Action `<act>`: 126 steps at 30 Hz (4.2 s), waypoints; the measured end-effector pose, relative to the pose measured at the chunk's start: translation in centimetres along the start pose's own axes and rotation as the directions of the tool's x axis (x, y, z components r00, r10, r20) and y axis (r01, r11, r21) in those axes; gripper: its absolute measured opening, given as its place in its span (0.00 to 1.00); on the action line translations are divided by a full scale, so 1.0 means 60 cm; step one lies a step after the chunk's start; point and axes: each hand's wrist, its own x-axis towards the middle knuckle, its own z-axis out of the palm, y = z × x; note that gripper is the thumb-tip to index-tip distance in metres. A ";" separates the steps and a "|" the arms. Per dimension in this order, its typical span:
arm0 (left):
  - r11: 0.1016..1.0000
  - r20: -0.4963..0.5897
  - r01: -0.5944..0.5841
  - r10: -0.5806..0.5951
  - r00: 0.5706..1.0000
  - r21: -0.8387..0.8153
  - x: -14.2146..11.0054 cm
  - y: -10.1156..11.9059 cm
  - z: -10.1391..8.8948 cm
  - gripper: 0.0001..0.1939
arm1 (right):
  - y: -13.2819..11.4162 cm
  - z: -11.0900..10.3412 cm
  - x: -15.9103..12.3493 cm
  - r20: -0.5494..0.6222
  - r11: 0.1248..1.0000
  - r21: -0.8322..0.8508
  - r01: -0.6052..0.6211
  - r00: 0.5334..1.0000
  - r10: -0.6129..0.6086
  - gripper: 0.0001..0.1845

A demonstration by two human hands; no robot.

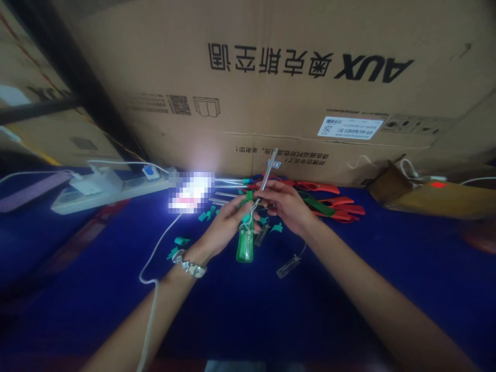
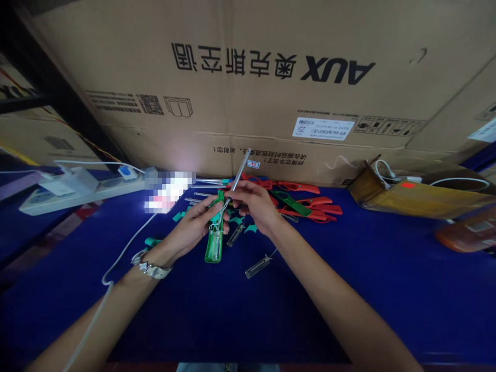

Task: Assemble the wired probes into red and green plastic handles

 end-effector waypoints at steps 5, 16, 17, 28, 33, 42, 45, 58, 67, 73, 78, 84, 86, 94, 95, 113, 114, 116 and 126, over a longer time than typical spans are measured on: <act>0.999 -0.032 0.033 -0.033 0.999 0.009 -0.001 -0.006 0.002 0.18 | 0.001 0.007 0.002 0.025 0.984 -0.133 0.120 0.993 -0.118 0.16; 1.000 0.162 0.015 -0.013 0.987 -0.014 -0.003 0.000 -0.004 0.16 | 0.001 -0.001 0.015 0.131 0.942 -0.248 0.227 0.971 -0.199 0.16; 1.000 0.183 -0.007 0.004 0.983 0.017 -0.002 -0.001 -0.005 0.15 | 0.000 -0.002 0.014 0.138 0.940 -0.253 0.228 0.970 -0.198 0.16; 0.976 0.228 -0.157 0.121 0.966 0.150 0.001 -0.009 -0.006 0.13 | 0.006 -0.001 0.020 0.109 0.928 -0.243 0.283 0.958 -0.264 0.19; 0.982 0.196 -0.126 0.097 0.976 0.139 0.000 -0.012 -0.007 0.13 | 0.009 0.005 0.021 0.070 0.932 -0.224 0.284 0.959 -0.275 0.23; 0.972 0.130 -0.124 0.099 0.987 0.200 -0.001 -0.011 0.000 0.14 | 0.018 0.009 0.022 0.028 0.949 -0.161 0.271 0.963 -0.270 0.23; 0.974 0.096 -0.078 0.059 0.994 0.213 -0.001 -0.013 0.002 0.15 | 0.019 0.009 0.023 0.013 0.960 -0.144 0.239 0.971 -0.239 0.22; 0.921 -0.028 -0.148 0.170 0.985 0.361 0.003 -0.024 0.000 0.14 | 0.023 0.005 0.024 0.100 0.978 -0.085 0.191 0.978 -0.182 0.19; 0.922 -0.063 -0.159 0.193 0.979 0.354 0.003 -0.024 0.001 0.11 | 0.031 0.009 0.023 0.146 0.974 -0.079 0.214 0.969 -0.202 0.17; 0.943 -0.064 -0.171 0.196 0.978 0.284 0.002 -0.020 0.004 0.13 | 0.031 0.009 0.025 0.170 0.955 -0.160 0.250 0.960 -0.223 0.16; 0.970 -0.094 -0.116 0.138 0.986 0.214 -0.002 -0.011 0.006 0.14 | 0.037 0.007 0.025 0.176 0.953 -0.127 0.275 0.952 -0.251 0.18; 0.986 -0.106 -0.030 0.048 0.993 0.162 0.002 -0.001 0.002 0.20 | 0.048 0.012 0.026 0.166 0.960 -0.094 0.264 0.955 -0.246 0.19; 0.978 -0.111 -0.032 0.056 0.992 0.204 0.004 -0.002 0.000 0.23 | 0.049 0.015 0.026 0.161 0.964 -0.076 0.256 0.957 -0.241 0.19; 0.982 -0.014 -0.088 0.091 0.996 0.166 0.010 0.001 -0.014 0.20 | 0.045 0.016 0.015 0.207 0.996 0.044 0.082 0.974 -0.089 0.18; 0.982 -0.012 -0.078 0.081 0.997 0.172 0.010 0.003 -0.016 0.19 | 0.043 0.014 0.015 0.197 0.997 0.033 0.071 0.977 -0.076 0.17; 0.996 -0.387 -0.028 0.058 0.920 0.083 0.014 0.005 -0.029 0.12 | 0.063 -0.069 -0.037 -0.037 0.743 -0.611 0.272 0.928 -0.370 0.11; 0.993 -0.391 -0.016 0.060 0.919 0.114 0.013 0.004 -0.030 0.13 | 0.065 -0.074 -0.040 -0.038 0.714 -0.645 0.272 0.922 -0.386 0.11; 0.990 -0.392 0.010 0.045 0.919 0.138 0.013 0.003 -0.034 0.14 | 0.064 -0.082 -0.043 -0.037 0.655 -0.705 0.272 0.908 -0.417 0.11; 0.998 -0.466 0.025 0.008 0.885 0.064 0.022 0.004 -0.039 0.14 | 0.049 -0.098 -0.013 -0.022 0.376 -0.897 0.233 0.825 -0.564 0.05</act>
